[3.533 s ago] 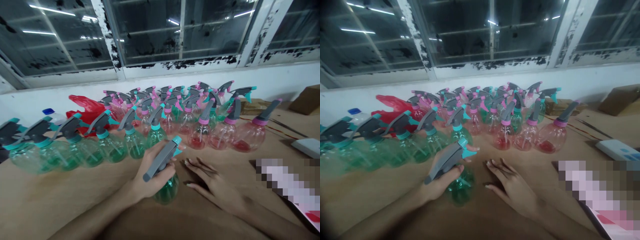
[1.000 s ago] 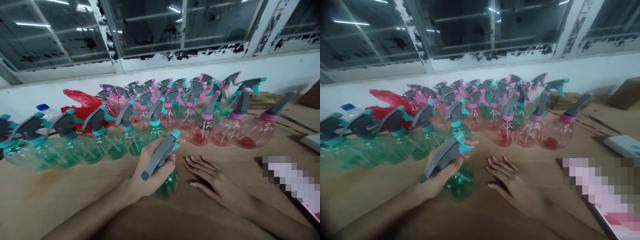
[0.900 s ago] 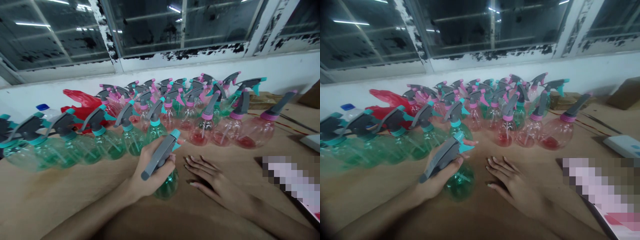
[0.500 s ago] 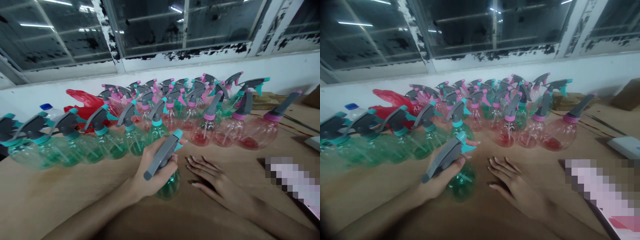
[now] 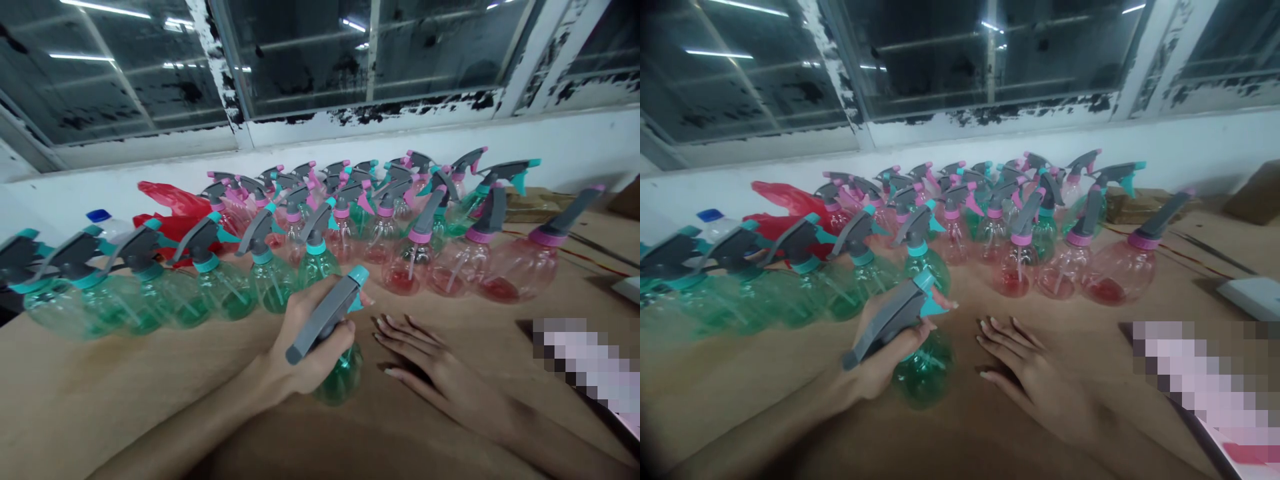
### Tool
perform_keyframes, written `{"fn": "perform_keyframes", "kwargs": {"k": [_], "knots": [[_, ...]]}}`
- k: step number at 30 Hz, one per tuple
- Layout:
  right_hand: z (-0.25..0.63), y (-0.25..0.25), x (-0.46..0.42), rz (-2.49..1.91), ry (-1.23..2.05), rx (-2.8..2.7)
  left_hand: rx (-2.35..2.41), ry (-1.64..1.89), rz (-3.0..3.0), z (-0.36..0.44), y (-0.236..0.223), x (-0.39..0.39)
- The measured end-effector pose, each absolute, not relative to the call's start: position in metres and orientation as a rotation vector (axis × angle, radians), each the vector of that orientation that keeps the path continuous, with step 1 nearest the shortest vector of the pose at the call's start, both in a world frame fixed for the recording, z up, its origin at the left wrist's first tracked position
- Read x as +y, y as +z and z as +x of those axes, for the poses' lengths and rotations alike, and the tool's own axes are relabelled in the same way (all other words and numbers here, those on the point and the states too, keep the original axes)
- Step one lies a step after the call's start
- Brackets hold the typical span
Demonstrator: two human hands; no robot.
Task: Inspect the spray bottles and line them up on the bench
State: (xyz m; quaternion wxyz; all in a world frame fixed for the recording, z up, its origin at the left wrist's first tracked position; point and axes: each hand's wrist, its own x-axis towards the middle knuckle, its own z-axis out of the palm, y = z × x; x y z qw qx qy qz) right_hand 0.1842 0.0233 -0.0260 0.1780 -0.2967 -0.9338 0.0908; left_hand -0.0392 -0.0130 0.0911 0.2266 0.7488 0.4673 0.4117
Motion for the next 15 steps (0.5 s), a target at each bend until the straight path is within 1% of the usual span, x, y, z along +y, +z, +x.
{"fn": "perform_keyframes", "kwargs": {"k": [10, 15], "knots": [[0.1848, -0.028, 0.024, -0.828, 0.222, -2.634, 1.255, 1.154, 2.124, -0.0386, 0.0976, -0.012], [0.1849, -0.0281, 0.0239, -0.821, 0.235, -2.638, 1.383, 1.16, 2.033, -0.0366, 0.0931, -0.0135]]}}
